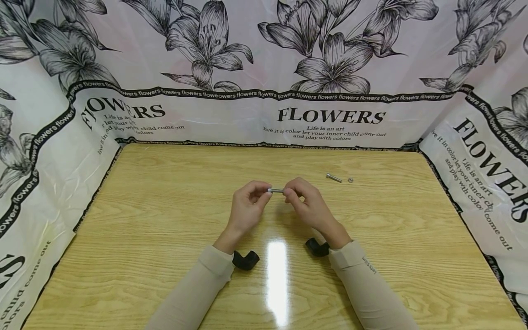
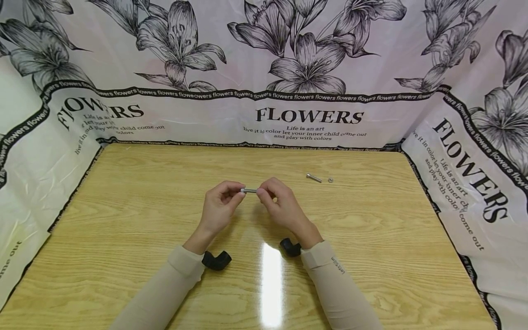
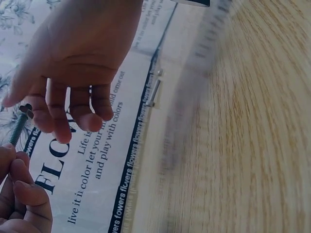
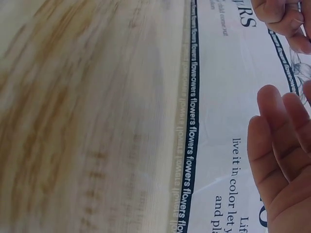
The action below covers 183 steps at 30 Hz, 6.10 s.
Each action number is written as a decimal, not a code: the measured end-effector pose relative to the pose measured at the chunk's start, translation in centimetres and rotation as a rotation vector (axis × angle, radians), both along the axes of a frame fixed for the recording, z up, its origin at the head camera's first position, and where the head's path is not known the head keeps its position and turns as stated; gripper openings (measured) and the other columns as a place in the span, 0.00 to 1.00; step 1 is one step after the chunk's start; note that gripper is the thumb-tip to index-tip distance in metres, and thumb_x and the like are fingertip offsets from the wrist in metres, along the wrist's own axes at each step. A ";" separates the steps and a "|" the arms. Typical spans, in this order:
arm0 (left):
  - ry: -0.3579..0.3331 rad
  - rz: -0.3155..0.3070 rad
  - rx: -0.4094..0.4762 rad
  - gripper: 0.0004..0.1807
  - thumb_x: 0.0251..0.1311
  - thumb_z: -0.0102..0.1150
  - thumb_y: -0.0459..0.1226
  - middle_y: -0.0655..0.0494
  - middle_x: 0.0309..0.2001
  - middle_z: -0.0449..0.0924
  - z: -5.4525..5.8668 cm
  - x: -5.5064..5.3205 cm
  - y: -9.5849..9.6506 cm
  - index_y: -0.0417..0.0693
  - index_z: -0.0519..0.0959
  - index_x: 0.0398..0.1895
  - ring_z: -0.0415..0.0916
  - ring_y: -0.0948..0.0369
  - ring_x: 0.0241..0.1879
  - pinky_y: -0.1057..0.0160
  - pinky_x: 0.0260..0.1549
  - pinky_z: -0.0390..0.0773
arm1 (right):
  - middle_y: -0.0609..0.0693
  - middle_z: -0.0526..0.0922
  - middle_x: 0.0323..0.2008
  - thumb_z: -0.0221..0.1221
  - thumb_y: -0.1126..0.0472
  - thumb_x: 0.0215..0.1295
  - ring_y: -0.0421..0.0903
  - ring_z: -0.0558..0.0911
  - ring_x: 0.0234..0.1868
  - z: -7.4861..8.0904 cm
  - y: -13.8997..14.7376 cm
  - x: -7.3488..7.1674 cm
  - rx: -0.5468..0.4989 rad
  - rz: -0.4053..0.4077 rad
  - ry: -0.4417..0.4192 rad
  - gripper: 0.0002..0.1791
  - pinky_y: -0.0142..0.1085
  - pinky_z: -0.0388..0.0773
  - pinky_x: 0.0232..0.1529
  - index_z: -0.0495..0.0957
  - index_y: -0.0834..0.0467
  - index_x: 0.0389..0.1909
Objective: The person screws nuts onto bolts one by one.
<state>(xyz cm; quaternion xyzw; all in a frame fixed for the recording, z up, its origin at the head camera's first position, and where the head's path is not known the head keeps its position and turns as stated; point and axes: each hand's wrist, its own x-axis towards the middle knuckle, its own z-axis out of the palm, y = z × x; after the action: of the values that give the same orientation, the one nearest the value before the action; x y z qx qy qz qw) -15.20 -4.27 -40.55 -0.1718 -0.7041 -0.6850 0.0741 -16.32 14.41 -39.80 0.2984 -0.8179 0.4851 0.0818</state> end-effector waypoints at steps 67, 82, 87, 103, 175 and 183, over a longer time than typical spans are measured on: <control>0.024 -0.006 -0.032 0.07 0.60 0.56 0.22 0.32 0.38 0.78 0.4 0.2 0.0 0.27 0.78 0.41 0.76 0.44 0.34 0.71 0.29 0.74 | 0.56 0.77 0.35 0.57 0.74 0.64 0.47 0.77 0.34 0.3 -0.2 0.1 -0.012 0.012 0.040 0.04 0.38 0.76 0.38 0.74 0.67 0.39; -0.006 -0.003 -0.036 0.07 0.60 0.57 0.22 0.37 0.37 0.79 0.3 0.4 0.1 0.27 0.78 0.41 0.76 0.50 0.34 0.71 0.30 0.74 | 0.60 0.78 0.40 0.60 0.72 0.61 0.52 0.79 0.34 0.1 0.1 0.3 -0.034 0.013 -0.076 0.16 0.50 0.77 0.39 0.69 0.68 0.48; -0.003 -0.006 -0.040 0.07 0.60 0.57 0.23 0.37 0.37 0.79 0.3 0.5 0.2 0.28 0.78 0.41 0.76 0.51 0.34 0.70 0.29 0.74 | 0.60 0.77 0.39 0.60 0.75 0.59 0.51 0.79 0.32 -0.2 0.0 0.2 -0.069 0.051 -0.022 0.13 0.46 0.78 0.39 0.70 0.69 0.45; 0.018 -0.008 -0.028 0.07 0.60 0.56 0.22 0.33 0.38 0.78 0.2 0.4 0.1 0.26 0.77 0.41 0.76 0.45 0.34 0.70 0.29 0.74 | 0.55 0.78 0.35 0.57 0.71 0.65 0.49 0.77 0.35 0.1 0.0 0.2 0.029 -0.018 -0.047 0.05 0.39 0.75 0.37 0.76 0.64 0.41; 0.015 0.029 -0.031 0.06 0.58 0.57 0.21 0.37 0.36 0.80 0.2 0.4 0.1 0.27 0.78 0.39 0.76 0.48 0.32 0.70 0.28 0.74 | 0.55 0.78 0.34 0.56 0.75 0.64 0.47 0.78 0.34 -0.5 -0.4 0.1 -0.015 0.014 0.067 0.04 0.36 0.77 0.38 0.75 0.66 0.38; 0.002 0.023 -0.030 0.06 0.58 0.57 0.21 0.37 0.36 0.80 0.1 0.6 0.1 0.27 0.78 0.39 0.76 0.48 0.32 0.70 0.28 0.74 | 0.57 0.78 0.36 0.58 0.74 0.63 0.50 0.78 0.33 -0.5 -0.4 0.3 -0.001 -0.001 0.016 0.09 0.41 0.77 0.36 0.75 0.66 0.43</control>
<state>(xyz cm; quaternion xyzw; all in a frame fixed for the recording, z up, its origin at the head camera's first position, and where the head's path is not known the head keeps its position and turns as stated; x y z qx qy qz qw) -14.61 -4.21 -40.42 -0.1656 -0.7160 -0.6734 0.0803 -15.99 13.97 -40.30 0.3016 -0.8171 0.4832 0.0887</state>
